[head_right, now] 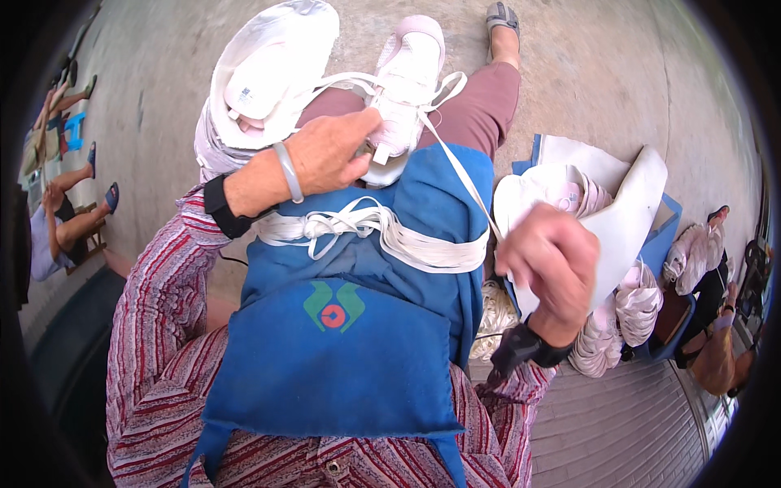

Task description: The recorder is lacing and tying white shoes outdoors.

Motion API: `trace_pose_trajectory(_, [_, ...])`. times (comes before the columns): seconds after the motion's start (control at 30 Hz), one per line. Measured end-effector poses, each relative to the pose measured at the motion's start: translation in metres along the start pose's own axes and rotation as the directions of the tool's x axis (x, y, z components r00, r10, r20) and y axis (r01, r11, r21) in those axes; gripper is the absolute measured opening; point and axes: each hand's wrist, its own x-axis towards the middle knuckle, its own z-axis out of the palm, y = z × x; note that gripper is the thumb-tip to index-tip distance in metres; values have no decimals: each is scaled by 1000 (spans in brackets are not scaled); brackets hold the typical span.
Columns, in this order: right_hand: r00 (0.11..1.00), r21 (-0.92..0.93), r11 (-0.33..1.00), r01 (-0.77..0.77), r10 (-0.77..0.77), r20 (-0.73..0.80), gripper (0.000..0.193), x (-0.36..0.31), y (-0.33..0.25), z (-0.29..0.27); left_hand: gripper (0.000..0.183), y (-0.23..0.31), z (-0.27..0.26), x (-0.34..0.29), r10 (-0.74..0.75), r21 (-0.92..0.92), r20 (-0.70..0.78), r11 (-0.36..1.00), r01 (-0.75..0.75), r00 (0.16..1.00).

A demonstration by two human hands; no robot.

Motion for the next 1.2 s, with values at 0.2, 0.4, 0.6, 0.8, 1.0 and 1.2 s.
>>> trace_pose_trajectory(0.2, [931, -165, 920, -355, 332, -152, 13, 27, 32, 15, 18, -11, -37, -12, -296, -584, 184, 734, 346, 937])
trace_pose_trajectory(0.4, [989, -709, 703, -62, -51, -137, 16, 66, 72, 41, 23, -19, -46, -8, -276, -776, 195, 543, 320, 941])
trace_pose_trajectory(0.6, [979, -955, 294, 46, -201, -15, 14, 88, 97, 44, 29, -25, -42, -2, -327, -841, 188, 434, 323, 926])
trace_pose_trajectory(0.8, [990, -994, 113, -10, -141, -26, 15, 92, 106, 49, 25, -26, -36, -3, -350, -782, 200, 506, 364, 915])
trace_pose_trajectory(1.0, [983, -987, 150, -57, -165, -82, 15, 95, 104, 41, 20, -10, -34, 13, -374, -678, 174, 625, 387, 911])
trace_pose_trajectory(1.2, [978, -980, 188, -59, -185, -95, 14, 97, 107, 37, 11, -10, -14, 25, -299, -414, -167, 886, 209, 939])
